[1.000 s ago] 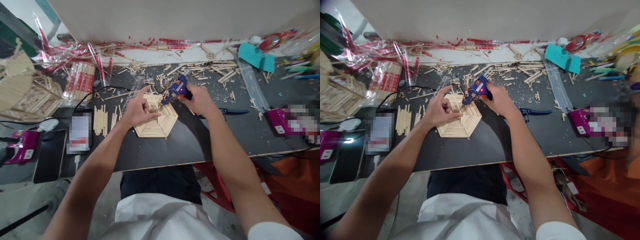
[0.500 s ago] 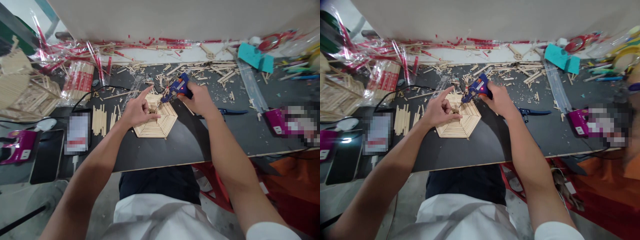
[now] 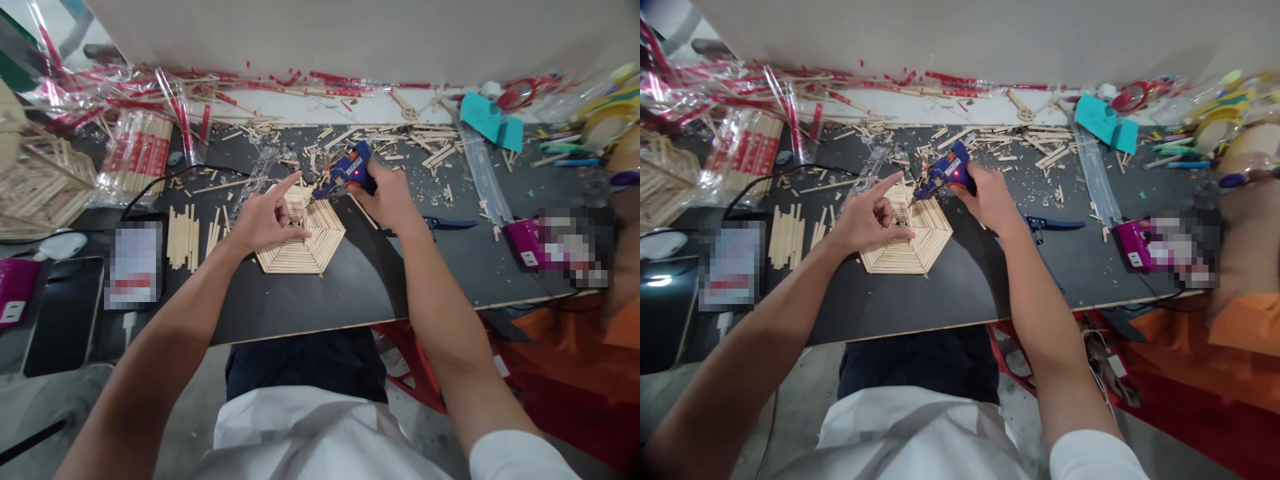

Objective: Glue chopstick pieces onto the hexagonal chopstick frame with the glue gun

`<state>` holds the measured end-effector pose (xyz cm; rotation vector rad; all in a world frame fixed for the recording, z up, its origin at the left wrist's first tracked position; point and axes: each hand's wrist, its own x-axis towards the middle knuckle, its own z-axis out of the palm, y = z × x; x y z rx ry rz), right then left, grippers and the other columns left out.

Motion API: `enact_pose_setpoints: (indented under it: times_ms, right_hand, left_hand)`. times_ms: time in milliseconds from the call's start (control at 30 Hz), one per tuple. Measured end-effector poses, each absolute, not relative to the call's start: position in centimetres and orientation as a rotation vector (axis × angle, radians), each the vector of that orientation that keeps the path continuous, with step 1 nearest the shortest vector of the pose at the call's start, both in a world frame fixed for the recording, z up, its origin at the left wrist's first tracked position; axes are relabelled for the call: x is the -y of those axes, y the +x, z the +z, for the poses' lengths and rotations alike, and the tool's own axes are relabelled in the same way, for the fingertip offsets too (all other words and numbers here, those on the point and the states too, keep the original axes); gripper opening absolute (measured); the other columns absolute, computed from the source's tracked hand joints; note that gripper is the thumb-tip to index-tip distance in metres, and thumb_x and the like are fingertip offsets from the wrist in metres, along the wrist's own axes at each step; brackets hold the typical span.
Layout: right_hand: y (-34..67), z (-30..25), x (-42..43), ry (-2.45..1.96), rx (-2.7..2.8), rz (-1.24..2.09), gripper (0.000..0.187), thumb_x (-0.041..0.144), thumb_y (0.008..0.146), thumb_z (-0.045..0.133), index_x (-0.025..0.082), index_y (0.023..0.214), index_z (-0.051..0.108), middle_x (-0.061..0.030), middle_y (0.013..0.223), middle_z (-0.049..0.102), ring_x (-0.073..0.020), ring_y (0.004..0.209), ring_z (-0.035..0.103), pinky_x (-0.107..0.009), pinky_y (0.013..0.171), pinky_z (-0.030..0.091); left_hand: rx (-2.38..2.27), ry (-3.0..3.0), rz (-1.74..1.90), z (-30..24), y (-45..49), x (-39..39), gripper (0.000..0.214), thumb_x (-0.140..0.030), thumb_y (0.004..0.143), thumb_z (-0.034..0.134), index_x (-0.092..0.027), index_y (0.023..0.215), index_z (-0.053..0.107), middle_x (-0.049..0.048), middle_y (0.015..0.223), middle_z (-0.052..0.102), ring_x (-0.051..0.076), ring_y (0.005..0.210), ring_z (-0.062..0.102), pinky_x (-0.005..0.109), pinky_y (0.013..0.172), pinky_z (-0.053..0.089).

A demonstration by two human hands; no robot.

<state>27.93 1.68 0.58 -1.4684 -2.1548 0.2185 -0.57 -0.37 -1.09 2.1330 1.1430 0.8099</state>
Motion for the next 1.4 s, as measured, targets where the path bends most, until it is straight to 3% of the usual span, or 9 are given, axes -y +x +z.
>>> enact_pose_setpoints:
  times_ms: [233,567,800,1400]
  right_hand:
    - [28.0,0.6,-1.7,-1.500,2.121,0.209,0.022,0.044,0.095,0.059,0.025,0.105,0.058,-0.0067,0.078,0.059,-0.0285,0.078,0.062,-0.042,0.075,0.048]
    - [27.8,1.3,-1.4,-1.509,2.091,0.228,0.011,0.033,0.093,0.060,0.024,0.095,0.054,-0.0057,0.077,0.059,-0.0258,0.080,0.063,-0.037,0.074,0.048]
    - [28.2,0.5,-1.9,-1.489,2.076,0.178,0.030,0.054,0.096,0.055,0.026,0.105,0.059,-0.0075,0.078,0.060,-0.0305,0.080,0.063,-0.043,0.074,0.049]
    - [28.3,-0.1,-2.1,-1.529,2.024,0.159,0.025,0.048,0.096,0.057,0.025,0.107,0.060,-0.0062,0.074,0.060,-0.0290,0.076,0.064,-0.043,0.075,0.049]
  left_hand:
    - [-1.106,2.133,0.825,-1.2,-0.7,0.2,0.116,-0.062,0.061,0.091,-0.020,0.158,0.043,-0.0055,0.062,0.065,0.013,0.054,0.057,0.026,0.057,0.045]
    - [-1.125,2.191,0.735,-0.4,-0.6,0.7,0.114,-0.063,0.065,0.088,-0.017,0.158,0.041,-0.0055,0.065,0.067,0.013,0.056,0.058,0.026,0.060,0.045]
    - [-1.100,2.175,0.754,-0.6,-0.6,0.6,0.111,-0.061,0.064,0.088,-0.020,0.157,0.044,-0.0039,0.064,0.068,0.014,0.055,0.059,0.027,0.058,0.045]
    - [-1.080,2.178,0.718,-0.5,-0.6,0.6,0.114,-0.066,0.063,0.088,-0.020,0.158,0.044,-0.0022,0.066,0.068,0.014,0.058,0.058,0.025,0.058,0.044]
